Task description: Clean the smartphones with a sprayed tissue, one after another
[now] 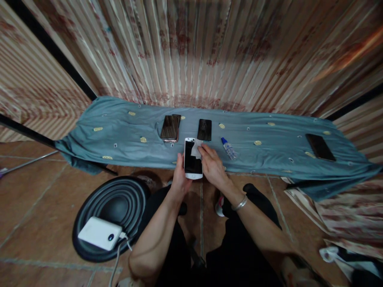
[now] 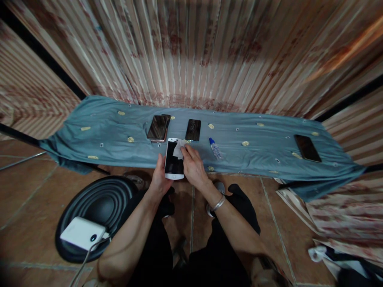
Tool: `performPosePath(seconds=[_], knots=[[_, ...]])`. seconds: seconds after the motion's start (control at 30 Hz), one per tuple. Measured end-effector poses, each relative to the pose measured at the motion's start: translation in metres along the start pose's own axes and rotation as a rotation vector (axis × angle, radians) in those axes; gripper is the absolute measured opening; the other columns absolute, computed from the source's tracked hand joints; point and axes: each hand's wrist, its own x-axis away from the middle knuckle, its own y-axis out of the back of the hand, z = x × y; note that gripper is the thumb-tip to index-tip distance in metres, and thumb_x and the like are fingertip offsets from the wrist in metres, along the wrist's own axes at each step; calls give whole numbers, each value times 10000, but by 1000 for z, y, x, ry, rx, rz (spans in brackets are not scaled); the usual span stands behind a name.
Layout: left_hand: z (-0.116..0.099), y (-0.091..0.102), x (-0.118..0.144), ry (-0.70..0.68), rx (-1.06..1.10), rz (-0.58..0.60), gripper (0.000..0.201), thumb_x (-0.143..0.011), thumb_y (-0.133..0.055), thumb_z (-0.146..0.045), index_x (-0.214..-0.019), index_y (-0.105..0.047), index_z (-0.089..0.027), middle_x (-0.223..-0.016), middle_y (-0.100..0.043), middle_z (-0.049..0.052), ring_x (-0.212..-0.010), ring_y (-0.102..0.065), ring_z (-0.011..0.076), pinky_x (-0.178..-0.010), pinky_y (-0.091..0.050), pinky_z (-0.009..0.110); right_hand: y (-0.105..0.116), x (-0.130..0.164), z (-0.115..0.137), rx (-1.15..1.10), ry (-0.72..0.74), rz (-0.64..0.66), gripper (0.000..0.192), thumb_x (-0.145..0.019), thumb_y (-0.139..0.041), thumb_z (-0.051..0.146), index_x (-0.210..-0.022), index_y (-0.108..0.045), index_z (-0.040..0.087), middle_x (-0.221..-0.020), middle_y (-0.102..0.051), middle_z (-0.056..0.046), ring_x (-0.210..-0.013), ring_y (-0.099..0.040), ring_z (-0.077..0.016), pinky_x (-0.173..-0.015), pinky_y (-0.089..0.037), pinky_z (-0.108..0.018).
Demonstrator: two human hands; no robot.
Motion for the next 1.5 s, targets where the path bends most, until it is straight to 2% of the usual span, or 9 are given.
performPosePath(seconds=[0.2,0.37,0.5,0.63,0.8,1.07,1.33,1.5], knots=[[-8,5,-6,-12,-12,-34,528,-1015,-311,-485,-1117,-689,-131,-1162,-741,116,-1263,-603,269,-1110,-429,422,6,9,16,28,41,82,490,-943,-343,101,-1378,-569,109,-1376,-586,-195,-1230,-565,-289,-1065,-491,-517],[-11,9,-11,-26,-1,-56,519,-1012,-323,-485,-1015,-705,-133,-1067,-762,117,-1187,-652,256,-1069,-461,396,10,20,24,35,66,105,479,-945,-353,96,-1369,-576,69,-1366,-586,-224,-1203,-580,-303,-1057,-497,-504],[-11,11,-12,-3,11,-45,526,-980,-380,-545,-1052,-704,-137,-1064,-761,122,-1136,-676,261,-1026,-492,396,15,28,26,6,105,132,483,-965,-356,118,-1412,-540,113,-1361,-591,-203,-1190,-594,-292,-1040,-513,-504],[-10,9,-9,44,20,-8,607,-983,-308,-579,-1101,-689,-122,-1060,-759,152,-1115,-686,282,-1000,-507,440,23,33,25,-6,132,157,451,-991,-350,139,-1388,-562,124,-1346,-602,-200,-1165,-614,-279,-1004,-540,-487],[-8,5,-8,50,23,-34,642,-994,-242,-566,-1091,-691,-118,-971,-771,158,-1081,-702,288,-976,-518,448,28,38,22,-23,160,150,420,-1011,-361,174,-1360,-591,133,-1355,-605,-193,-1184,-621,-276,-1007,-539,-481],[-4,4,-3,75,32,-14,748,-935,-266,-693,-1185,-669,-114,-1048,-761,177,-1069,-706,307,-954,-532,455,33,41,21,-33,230,106,399,-1001,-425,169,-1362,-595,181,-1285,-651,-157,-1123,-625,-260,-969,-565,-461],[-3,-6,5,112,-15,-77,788,-945,-160,-690,-975,-726,-143,-914,-776,145,-1020,-726,280,-895,-573,399,33,35,33,-93,316,84,352,-997,-445,153,-1295,-632,139,-1229,-671,-165,-1168,-606,-261,-974,-562,-453],[0,-12,11,117,-25,-49,755,-963,-141,-654,-915,-732,-185,-886,-780,113,-961,-742,250,-819,-591,352,31,32,41,-128,303,77,348,-1013,-413,159,-1265,-652,154,-1232,-680,-150,-1148,-623,-243,-973,-569,-440]])
